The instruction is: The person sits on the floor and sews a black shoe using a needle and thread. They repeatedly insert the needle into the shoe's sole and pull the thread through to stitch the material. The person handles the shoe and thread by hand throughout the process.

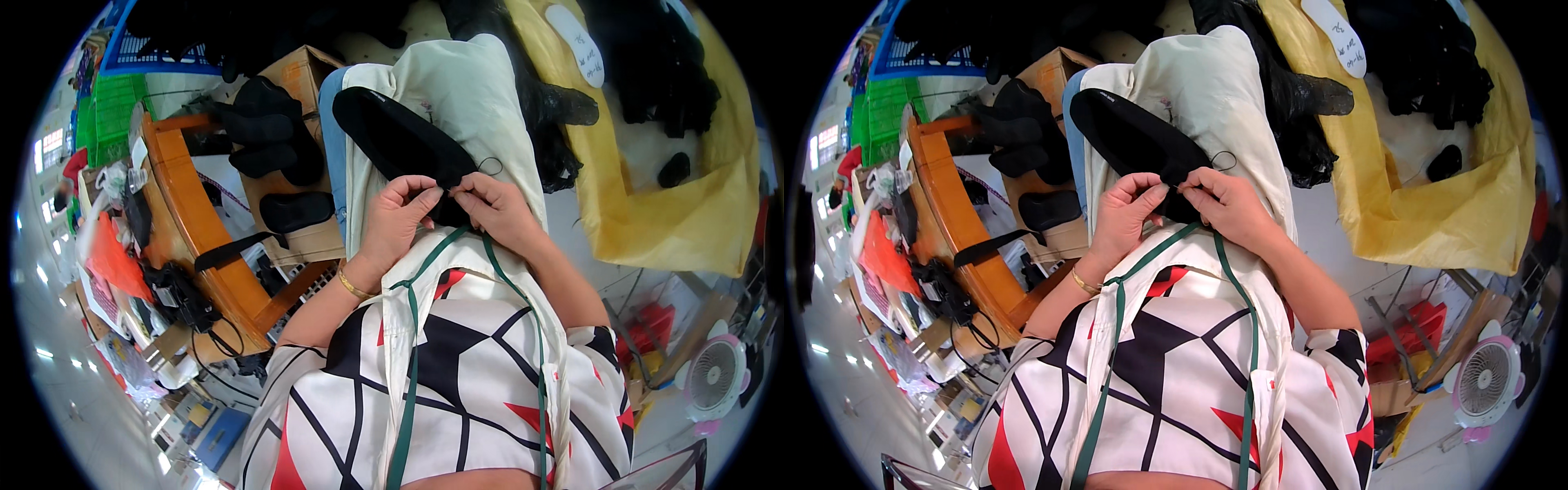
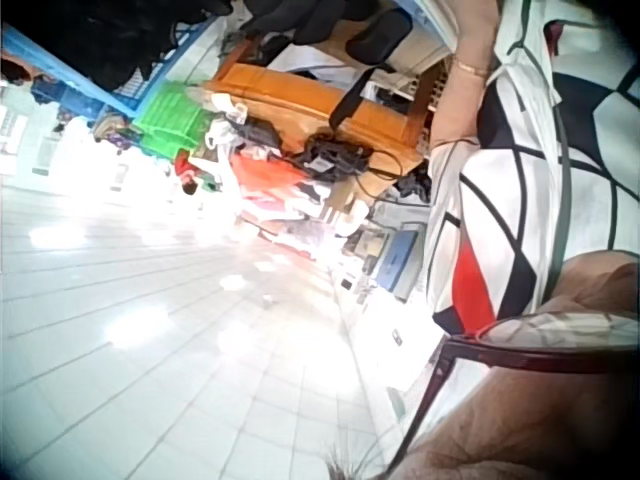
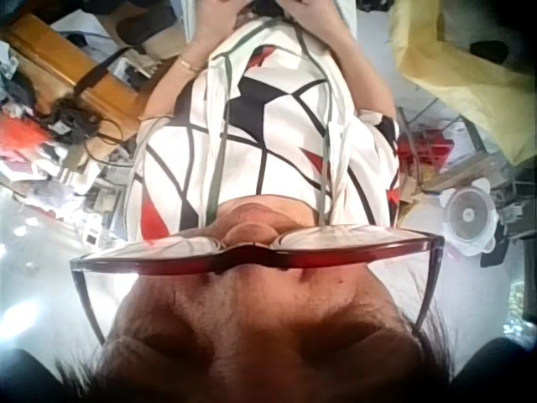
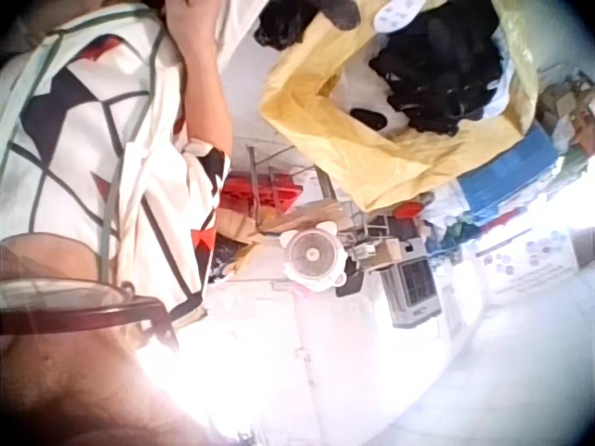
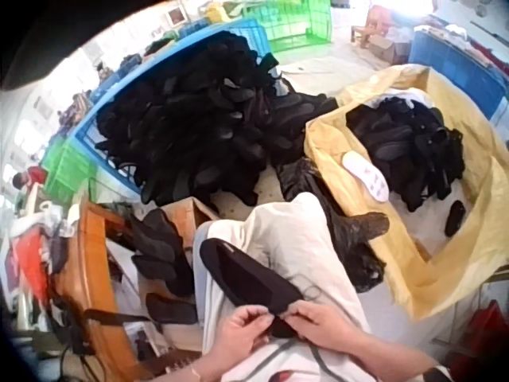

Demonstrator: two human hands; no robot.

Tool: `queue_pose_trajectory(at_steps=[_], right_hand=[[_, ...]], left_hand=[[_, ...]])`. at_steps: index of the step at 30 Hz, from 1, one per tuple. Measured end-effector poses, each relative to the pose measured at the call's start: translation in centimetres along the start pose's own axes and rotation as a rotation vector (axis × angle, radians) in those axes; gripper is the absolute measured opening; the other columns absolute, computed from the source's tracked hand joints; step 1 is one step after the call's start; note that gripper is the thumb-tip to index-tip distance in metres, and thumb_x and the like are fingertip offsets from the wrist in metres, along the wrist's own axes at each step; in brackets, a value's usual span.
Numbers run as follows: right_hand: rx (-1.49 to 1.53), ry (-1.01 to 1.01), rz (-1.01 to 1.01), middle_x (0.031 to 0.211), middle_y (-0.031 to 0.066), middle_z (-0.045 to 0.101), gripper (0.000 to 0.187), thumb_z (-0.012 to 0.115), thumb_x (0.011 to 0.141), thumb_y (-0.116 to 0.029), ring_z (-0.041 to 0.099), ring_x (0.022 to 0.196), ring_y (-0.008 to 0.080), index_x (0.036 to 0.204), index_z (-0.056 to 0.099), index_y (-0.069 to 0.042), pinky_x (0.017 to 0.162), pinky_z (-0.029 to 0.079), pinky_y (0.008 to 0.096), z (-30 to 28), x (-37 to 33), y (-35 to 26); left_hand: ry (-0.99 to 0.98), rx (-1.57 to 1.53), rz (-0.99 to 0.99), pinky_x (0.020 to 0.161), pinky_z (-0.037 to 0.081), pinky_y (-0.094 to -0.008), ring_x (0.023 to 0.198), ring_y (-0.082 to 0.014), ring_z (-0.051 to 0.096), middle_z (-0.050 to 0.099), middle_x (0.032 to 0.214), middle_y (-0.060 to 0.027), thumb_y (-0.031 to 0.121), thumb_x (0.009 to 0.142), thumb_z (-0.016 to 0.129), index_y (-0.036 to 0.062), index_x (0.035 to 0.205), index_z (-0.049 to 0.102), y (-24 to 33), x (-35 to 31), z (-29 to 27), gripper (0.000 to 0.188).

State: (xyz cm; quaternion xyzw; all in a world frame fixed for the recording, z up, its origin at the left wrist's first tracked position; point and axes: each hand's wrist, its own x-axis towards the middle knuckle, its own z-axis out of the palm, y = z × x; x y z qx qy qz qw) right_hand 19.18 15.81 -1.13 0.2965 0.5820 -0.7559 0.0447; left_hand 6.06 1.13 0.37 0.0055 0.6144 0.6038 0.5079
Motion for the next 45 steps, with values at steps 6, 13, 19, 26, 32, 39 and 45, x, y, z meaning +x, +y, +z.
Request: queue_pose_trajectory(at_steps=[6, 13, 19, 26, 32, 39, 45], right_hand=[[-0.059, 0.010, 0.028, 0.075, -0.0023, 0.058, 0.010, 0.059, 0.101, -0.013, 0.053, 0.063, 0.0051, 0.103, 0.063, -0.004, 0.058, 0.044, 0.0225, 0.4, 0.4, -0.1], [0.003, -0.002, 0.084, 0.076, -0.0035, 0.056, 0.007, 0.057, 0.102, -0.012, 0.054, 0.065, 0.0050, 0.104, 0.060, -0.006, 0.059, 0.046, 0.0223, 0.6, 0.9, 0.6], [0.096, -0.073, 0.037, 0.082, -0.0049, 0.058, 0.006, 0.057, 0.101, -0.007, 0.053, 0.071, 0.0038, 0.105, 0.062, -0.005, 0.064, 0.045, 0.0207, 0.2, 0.8, 0.4], [0.074, -0.175, -0.052, 0.093, -0.0074, 0.058, 0.017, 0.057, 0.100, -0.002, 0.049, 0.085, 0.0021, 0.115, 0.064, -0.004, 0.073, 0.040, 0.0178, -1.4, 1.0, 1.2], [0.162, -0.278, 0.077, 0.083, -0.0076, 0.055, 0.017, 0.056, 0.101, -0.003, 0.046, 0.070, 0.0009, 0.116, 0.064, -0.004, 0.061, 0.036, 0.0172, -2.8, 1.4, 1.7], [0.092, -0.189, 0.048, 0.076, -0.0062, 0.055, 0.009, 0.059, 0.101, -0.009, 0.048, 0.059, 0.0026, 0.109, 0.064, -0.006, 0.051, 0.037, 0.0198, -1.5, 1.4, 1.1], [0.130, -0.126, 0.090, 0.073, -0.0045, 0.055, 0.007, 0.061, 0.100, -0.010, 0.049, 0.057, 0.0033, 0.106, 0.060, -0.006, 0.051, 0.038, 0.0205, -0.8, 1.6, 1.1]], left_hand=[[-0.041, 0.066, 0.019, 0.057, 0.047, -0.0186, 0.066, -0.0041, 0.056, 0.064, 0.086, 0.0003, 0.013, 0.093, 0.072, 0.0032, 0.108, 0.067, -0.4, 0.3, -0.5, 0.018], [-0.078, 0.078, 0.011, 0.054, 0.046, -0.0179, 0.060, -0.0020, 0.054, 0.066, 0.083, 0.0015, 0.012, 0.093, 0.072, 0.0034, 0.106, 0.068, -0.4, 0.2, -0.4, 0.016], [-0.057, 0.197, 0.178, 0.054, 0.042, -0.0168, 0.061, -0.0010, 0.052, 0.064, 0.081, 0.0031, 0.012, 0.094, 0.072, 0.0028, 0.105, 0.068, 0.0, -0.2, 0.0, 0.015], [-0.065, 0.237, 0.264, 0.059, 0.043, -0.0159, 0.068, 0.0000, 0.052, 0.063, 0.082, 0.0043, 0.012, 0.095, 0.071, 0.0020, 0.104, 0.068, -0.4, -0.2, -0.2, 0.014], [-0.071, 0.248, 0.303, 0.057, 0.041, -0.0162, 0.066, 0.0002, 0.051, 0.063, 0.081, 0.0046, 0.011, 0.095, 0.070, 0.0021, 0.103, 0.069, -0.3, -0.2, -0.6, 0.012], [-0.132, 0.154, 0.129, 0.048, 0.034, -0.0174, 0.055, 0.0003, 0.046, 0.060, 0.072, 0.0059, 0.012, 0.094, 0.071, 0.0025, 0.101, 0.069, 0.7, -0.3, -1.0, 0.012], [-0.092, 0.139, 0.125, 0.046, 0.034, -0.0176, 0.052, 0.0004, 0.046, 0.061, 0.071, 0.0063, 0.012, 0.093, 0.071, 0.0035, 0.100, 0.070, 0.5, 0.1, -0.8, 0.010]])
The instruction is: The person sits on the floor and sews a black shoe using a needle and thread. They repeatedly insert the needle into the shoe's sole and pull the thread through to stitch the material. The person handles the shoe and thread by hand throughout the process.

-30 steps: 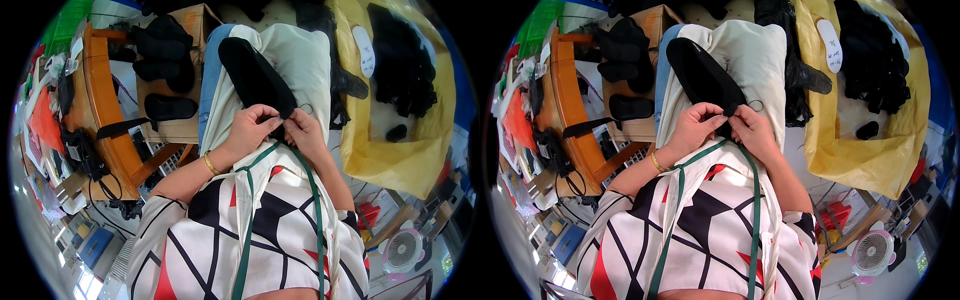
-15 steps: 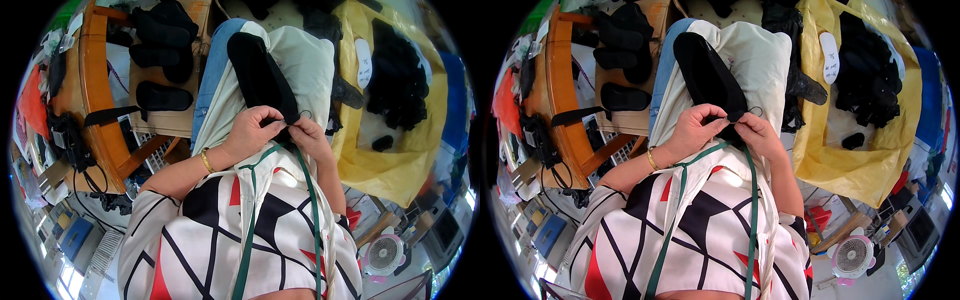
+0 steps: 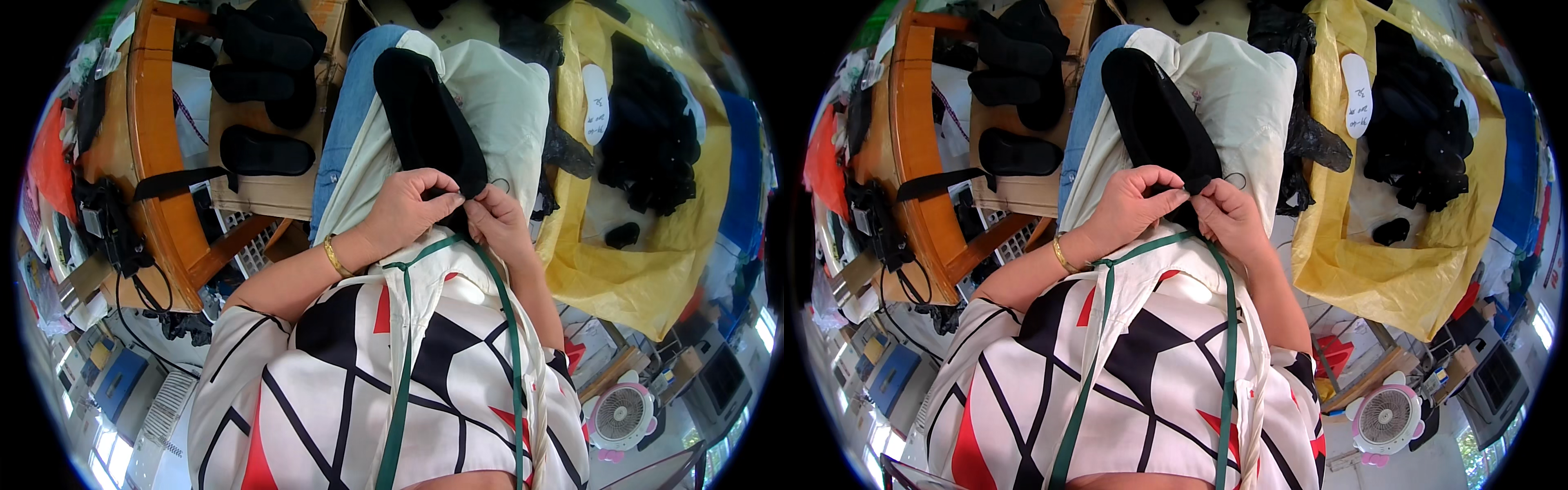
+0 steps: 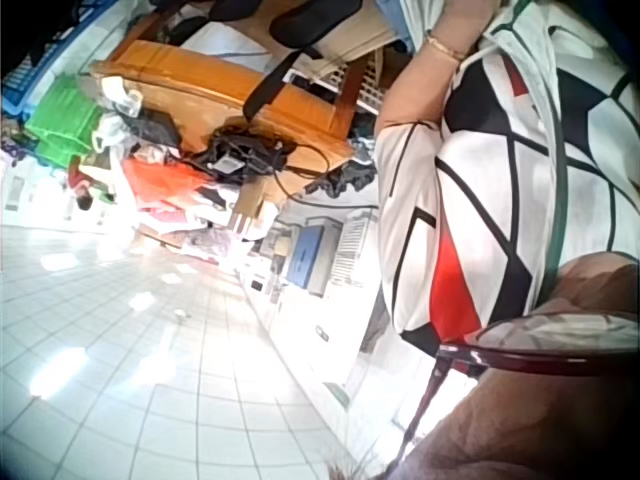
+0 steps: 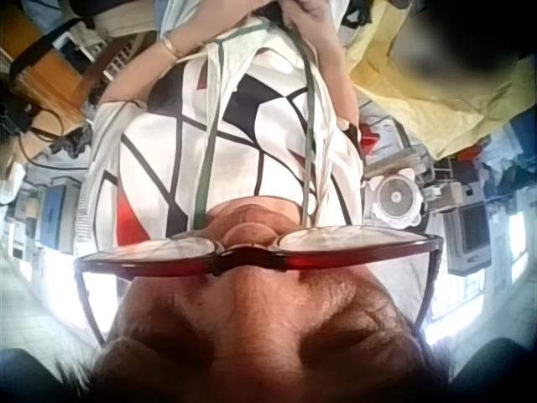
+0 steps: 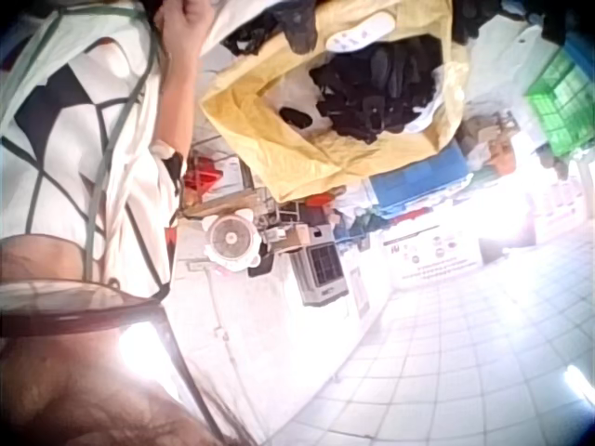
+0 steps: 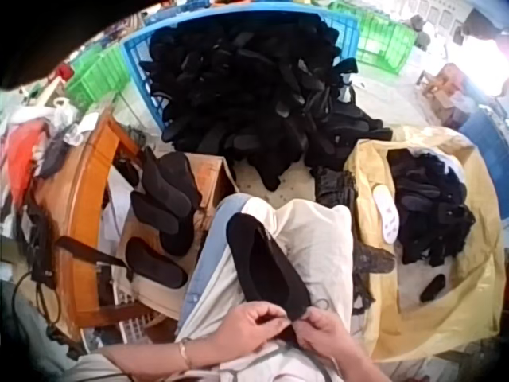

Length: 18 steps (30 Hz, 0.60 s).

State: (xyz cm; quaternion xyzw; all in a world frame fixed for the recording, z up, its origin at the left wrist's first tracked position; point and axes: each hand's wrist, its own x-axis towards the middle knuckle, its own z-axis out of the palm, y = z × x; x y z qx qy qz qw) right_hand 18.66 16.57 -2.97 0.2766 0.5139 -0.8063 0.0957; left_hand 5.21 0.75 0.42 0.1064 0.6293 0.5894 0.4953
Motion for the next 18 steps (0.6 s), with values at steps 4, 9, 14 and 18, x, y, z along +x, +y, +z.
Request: queue_pose_trajectory(at_steps=[4, 9, 14, 18], right_hand=[[-0.189, 0.080, -0.043, 0.070, -0.0018, 0.053, 0.015, 0.060, 0.098, -0.006, 0.048, 0.056, 0.0043, 0.112, 0.057, -0.006, 0.050, 0.037, 0.0217, 2.1, 0.6, -1.9], [-0.094, 0.041, -0.096, 0.067, 0.0005, 0.053, 0.052, 0.057, 0.087, 0.008, 0.050, 0.051, 0.0069, 0.135, 0.044, -0.006, 0.046, 0.039, 0.0223, 1.6, 0.0, -0.6], [-0.250, -0.089, -0.007, 0.084, 0.0065, 0.065, 0.056, 0.053, 0.085, 0.011, 0.064, 0.068, 0.0104, 0.137, 0.044, -0.005, 0.058, 0.051, 0.0236, 1.9, 0.6, -2.4], [-0.406, 0.034, -0.146, 0.088, 0.0070, 0.068, 0.035, 0.055, 0.087, 0.009, 0.064, 0.069, 0.0151, 0.119, 0.065, -0.002, 0.061, 0.052, 0.0272, -1.0, 0.9, -4.7]], left_hand=[[0.062, 0.076, 0.130, 0.057, 0.047, -0.0208, 0.065, -0.0035, 0.057, 0.065, 0.081, 0.0029, 0.011, 0.092, 0.072, 0.0050, 0.098, 0.071, -1.8, 0.3, -0.5, 0.009], [0.019, 0.212, 0.352, 0.064, 0.051, -0.0286, 0.069, -0.0106, 0.062, 0.069, 0.079, -0.0040, 0.016, 0.087, 0.073, 0.0025, 0.093, 0.071, -3.5, 0.9, -0.5, 0.015], [-0.034, 0.118, 0.056, 0.050, 0.044, -0.0237, 0.054, -0.0060, 0.054, 0.066, 0.071, 0.0004, 0.018, 0.088, 0.072, 0.0042, 0.093, 0.069, -2.1, -0.3, -1.0, 0.015], [-0.059, 0.156, 0.091, 0.049, 0.043, -0.0246, 0.051, -0.0066, 0.054, 0.063, 0.067, 0.0022, 0.021, 0.088, 0.073, 0.0049, 0.091, 0.069, -1.3, 0.0, -0.6, 0.017]])
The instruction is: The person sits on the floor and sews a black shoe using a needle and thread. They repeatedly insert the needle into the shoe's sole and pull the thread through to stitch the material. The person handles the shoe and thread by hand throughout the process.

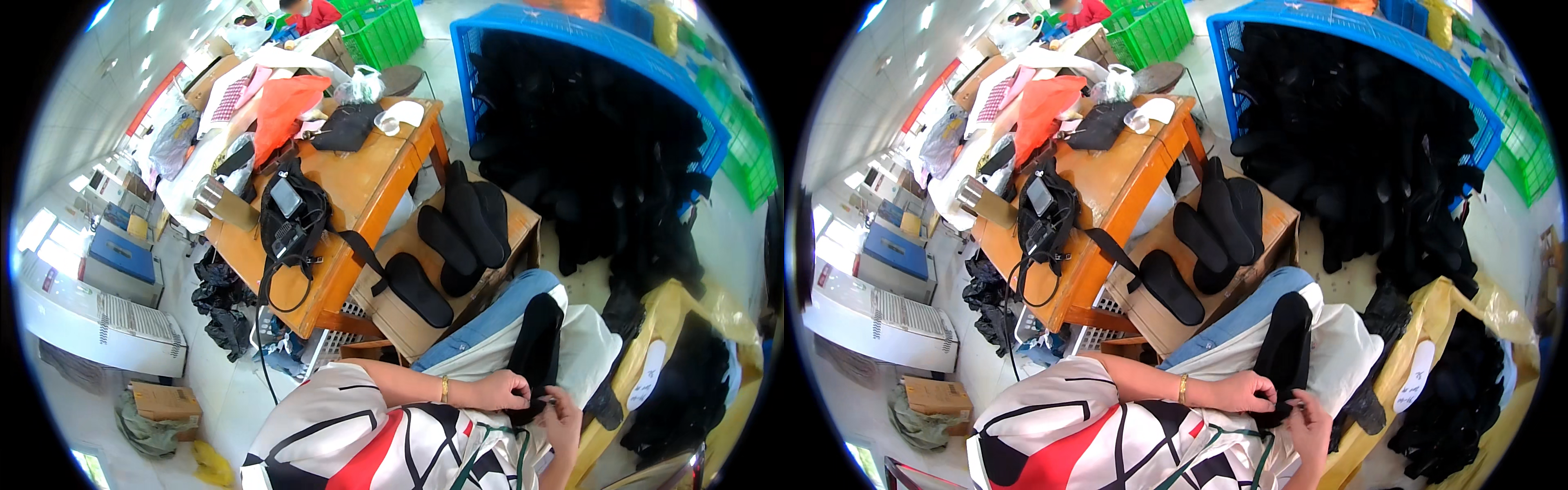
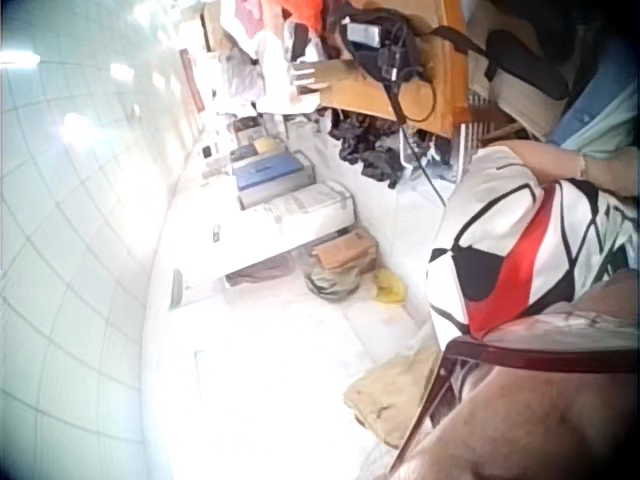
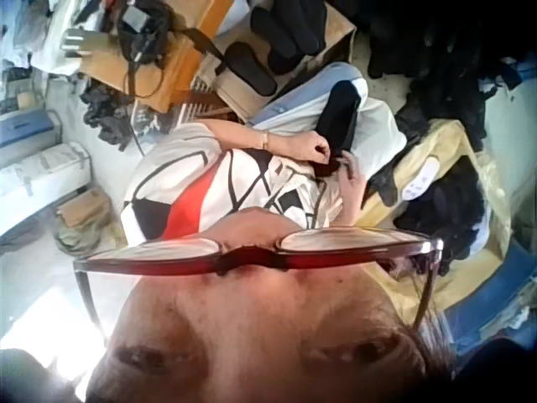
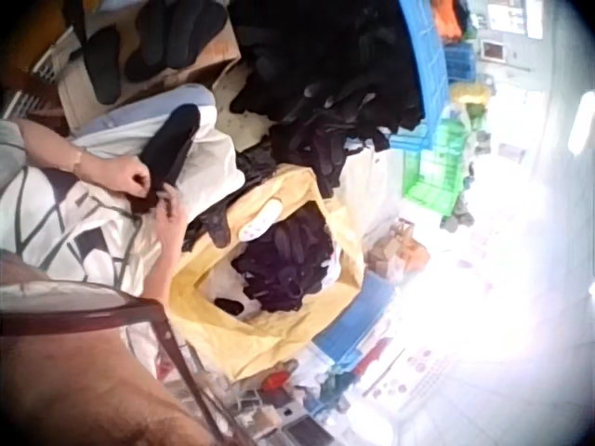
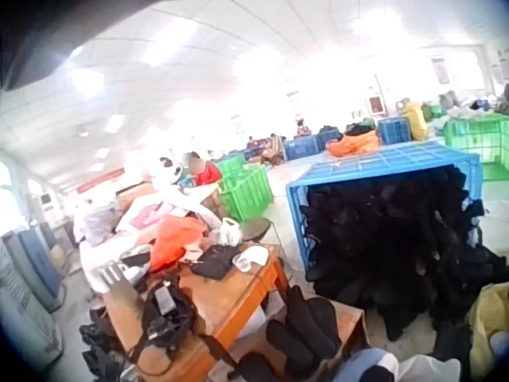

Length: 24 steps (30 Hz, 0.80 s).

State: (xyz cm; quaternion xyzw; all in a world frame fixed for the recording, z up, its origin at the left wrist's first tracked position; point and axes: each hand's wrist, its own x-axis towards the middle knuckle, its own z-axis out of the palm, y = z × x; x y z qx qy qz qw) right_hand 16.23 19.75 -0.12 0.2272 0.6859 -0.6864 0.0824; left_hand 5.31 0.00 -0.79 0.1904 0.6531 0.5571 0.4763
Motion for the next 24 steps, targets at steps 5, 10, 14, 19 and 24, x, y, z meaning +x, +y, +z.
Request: queue_pose_trajectory(at_steps=[5, 10, 14, 19, 24], right_hand=[[-0.784, -0.065, -0.565, 0.086, 0.0147, 0.064, 0.032, 0.069, 0.080, 0.000, 0.063, 0.073, 0.0351, 0.110, 0.071, -0.011, 0.064, 0.050, 0.0416, 0.8, 2.4, -2.9], [-0.910, -0.034, -0.596, 0.081, 0.0130, 0.063, 0.016, 0.069, 0.077, -0.001, 0.062, 0.072, 0.0375, 0.090, 0.065, -0.009, 0.060, 0.048, 0.0448, 1.6, 3.0, -1.4], [-0.630, 0.141, -0.569, 0.076, 0.0139, 0.060, 0.015, 0.064, 0.076, 0.007, 0.062, 0.069, 0.0302, 0.087, 0.062, -0.003, 0.061, 0.047, 0.0391, 3.0, 2.5, -0.2], [0.078, 0.015, 0.033, 0.081, 0.0025, 0.064, 0.009, 0.059, 0.094, 0.000, 0.058, 0.060, 0.0087, 0.099, 0.064, -0.005, 0.055, 0.048, 0.0213, 6.0, 2.8, 2.6], [0.103, 0.112, -0.168, 0.080, 0.0042, 0.066, 0.011, 0.066, 0.096, -0.014, 0.062, 0.071, 0.0118, 0.099, 0.069, -0.003, 0.065, 0.051, 0.0260, 4.7, 2.2, 0.8]], left_hand=[[-0.056, 0.019, 0.026, 0.053, 0.049, -0.0251, 0.066, -0.0072, 0.059, 0.064, 0.081, 0.0008, 0.023, 0.091, 0.069, 0.0043, 0.096, 0.063, -1.4, 0.2, 0.2, 0.021], [-0.097, -0.196, -0.072, 0.055, 0.050, -0.0244, 0.066, -0.0092, 0.060, 0.063, 0.081, -0.0018, 0.021, 0.092, 0.064, 0.0045, 0.097, 0.057, -0.7, -0.3, -0.4, 0.019], [-0.128, -0.021, -0.022, 0.056, 0.050, -0.0243, 0.064, -0.0093, 0.060, 0.064, 0.081, -0.0020, 0.019, 0.091, 0.062, 0.0040, 0.100, 0.058, 1.9, -0.6, -2.3, 0.018], [-0.005, 0.336, 0.085, 0.068, 0.051, -0.0311, 0.073, -0.0163, 0.064, 0.069, 0.082, -0.0058, 0.024, 0.087, 0.069, 0.0057, 0.097, 0.069, 0.8, -0.1, -5.1, 0.021], [-0.008, 0.378, 0.167, 0.075, 0.051, -0.0329, 0.081, -0.0214, 0.067, 0.072, 0.089, -0.0118, 0.022, 0.088, 0.073, 0.0040, 0.100, 0.071, 0.8, -0.7, -5.1, 0.022]])
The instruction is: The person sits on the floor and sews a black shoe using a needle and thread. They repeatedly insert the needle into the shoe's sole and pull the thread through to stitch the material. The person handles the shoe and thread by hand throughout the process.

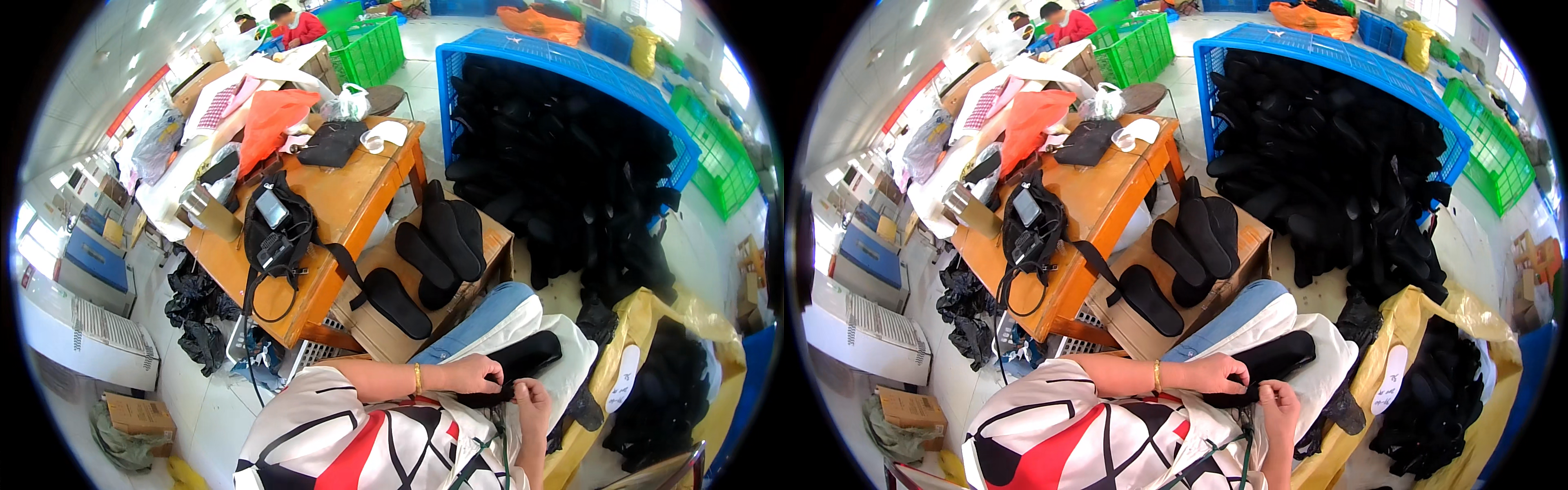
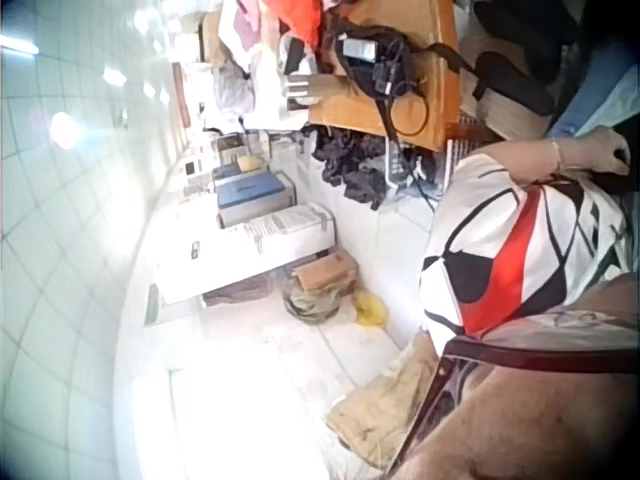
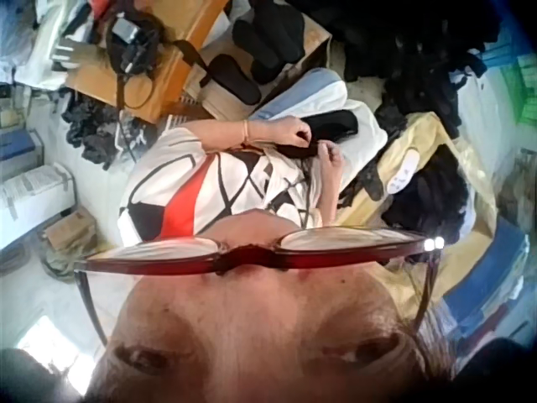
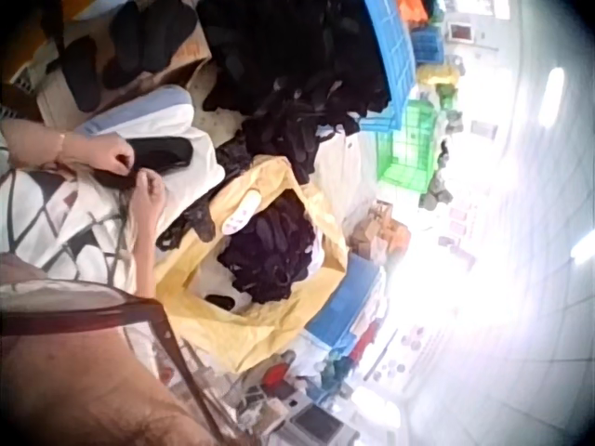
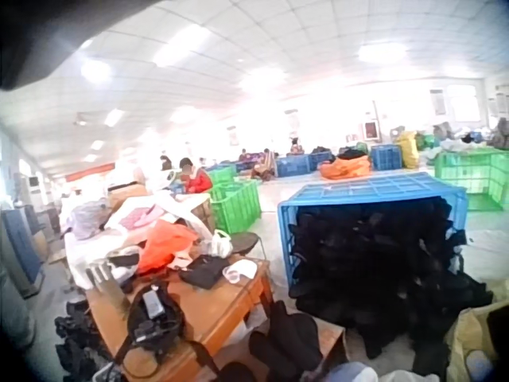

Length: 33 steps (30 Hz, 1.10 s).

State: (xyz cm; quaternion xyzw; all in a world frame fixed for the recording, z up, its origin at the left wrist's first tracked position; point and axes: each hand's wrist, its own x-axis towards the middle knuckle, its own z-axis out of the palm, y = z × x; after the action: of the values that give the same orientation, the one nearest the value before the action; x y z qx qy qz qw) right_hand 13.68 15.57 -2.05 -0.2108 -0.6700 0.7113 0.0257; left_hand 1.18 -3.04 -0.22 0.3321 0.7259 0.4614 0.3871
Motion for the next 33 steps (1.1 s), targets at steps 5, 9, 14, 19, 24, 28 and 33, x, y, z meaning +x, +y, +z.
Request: queue_pose_trajectory(at_steps=[5, 9, 14, 19, 24, 28, 33], right_hand=[[-0.626, -0.003, -0.354, 0.078, 0.0125, 0.064, 0.008, 0.071, 0.085, -0.010, 0.063, 0.071, 0.0256, 0.084, 0.070, -0.003, 0.064, 0.050, 0.0337, 1.9, -1.0, -3.9], [-0.824, 0.054, -0.554, 0.081, 0.0114, 0.063, 0.006, 0.070, 0.083, -0.012, 0.063, 0.075, 0.0321, 0.084, 0.068, -0.006, 0.063, 0.051, 0.0407, 2.4, -0.9, -2.9], [-0.728, 0.134, -0.900, 0.071, 0.0082, 0.054, 0.009, 0.071, 0.077, -0.004, 0.052, 0.061, 0.0266, 0.079, 0.063, -0.006, 0.051, 0.042, 0.0388, 2.6, -0.9, -3.6], [-0.072, 0.209, -0.430, 0.079, 0.0092, 0.065, 0.004, 0.061, 0.094, -0.007, 0.055, 0.056, 0.0189, 0.093, 0.057, -0.006, 0.049, 0.043, 0.0306, 1.7, -1.3, -4.1], [0.537, 0.137, 0.136, 0.074, 0.0028, 0.059, 0.020, 0.045, 0.108, -0.021, 0.057, 0.053, 0.0110, 0.095, 0.052, -0.007, 0.048, 0.044, 0.0223, -1.0, -3.6, -4.7], [0.664, 0.239, -0.022, 0.066, 0.0001, 0.049, 0.015, 0.048, 0.106, -0.015, 0.043, 0.048, 0.0071, 0.096, 0.054, -0.005, 0.043, 0.034, 0.0213, -4.7, -6.1, -6.5], [0.723, 0.324, -0.132, 0.059, -0.0050, 0.037, 0.016, 0.048, 0.105, -0.013, 0.031, 0.048, 0.0035, 0.095, 0.053, -0.003, 0.041, 0.025, 0.0182, -7.7, -8.3, -6.5]], left_hand=[[0.014, 0.097, 0.099, 0.077, 0.053, -0.0372, 0.085, -0.0293, 0.069, 0.072, 0.093, -0.0155, 0.023, 0.087, 0.073, 0.0037, 0.099, 0.072, 0.3, 0.2, 0.1, 0.022], [0.034, 0.122, 0.132, 0.075, 0.054, -0.0350, 0.083, -0.0269, 0.070, 0.072, 0.089, -0.0150, 0.018, 0.085, 0.073, 0.0027, 0.094, 0.072, 0.0, 0.3, 0.3, 0.018], [0.005, -0.011, 0.033, 0.071, 0.053, -0.0326, 0.078, -0.0220, 0.068, 0.070, 0.085, -0.0131, 0.013, 0.085, 0.071, 0.0022, 0.092, 0.071, 0.3, 0.0, 0.8, 0.013], [-0.063, 0.105, -0.009, 0.073, 0.054, -0.0359, 0.081, -0.0305, 0.068, 0.071, 0.091, -0.0141, 0.016, 0.086, 0.072, 0.0032, 0.101, 0.070, 0.6, -0.3, 0.8, 0.020], [-0.056, 0.304, 0.096, 0.071, 0.053, -0.0372, 0.083, -0.0305, 0.066, 0.071, 0.090, -0.0114, 0.016, 0.085, 0.072, 0.0068, 0.102, 0.070, 0.5, -1.2, -0.1, 0.019], [-0.008, 0.438, 0.260, 0.070, 0.053, -0.0358, 0.080, -0.0266, 0.065, 0.070, 0.085, -0.0071, 0.014, 0.081, 0.075, 0.0103, 0.097, 0.072, 0.8, -1.5, -0.1, 0.016], [0.048, 0.498, 0.431, 0.067, 0.053, -0.0341, 0.079, -0.0246, 0.064, 0.069, 0.082, -0.0043, 0.009, 0.076, 0.078, 0.0107, 0.091, 0.072, 0.5, -0.5, 0.0, 0.016]])
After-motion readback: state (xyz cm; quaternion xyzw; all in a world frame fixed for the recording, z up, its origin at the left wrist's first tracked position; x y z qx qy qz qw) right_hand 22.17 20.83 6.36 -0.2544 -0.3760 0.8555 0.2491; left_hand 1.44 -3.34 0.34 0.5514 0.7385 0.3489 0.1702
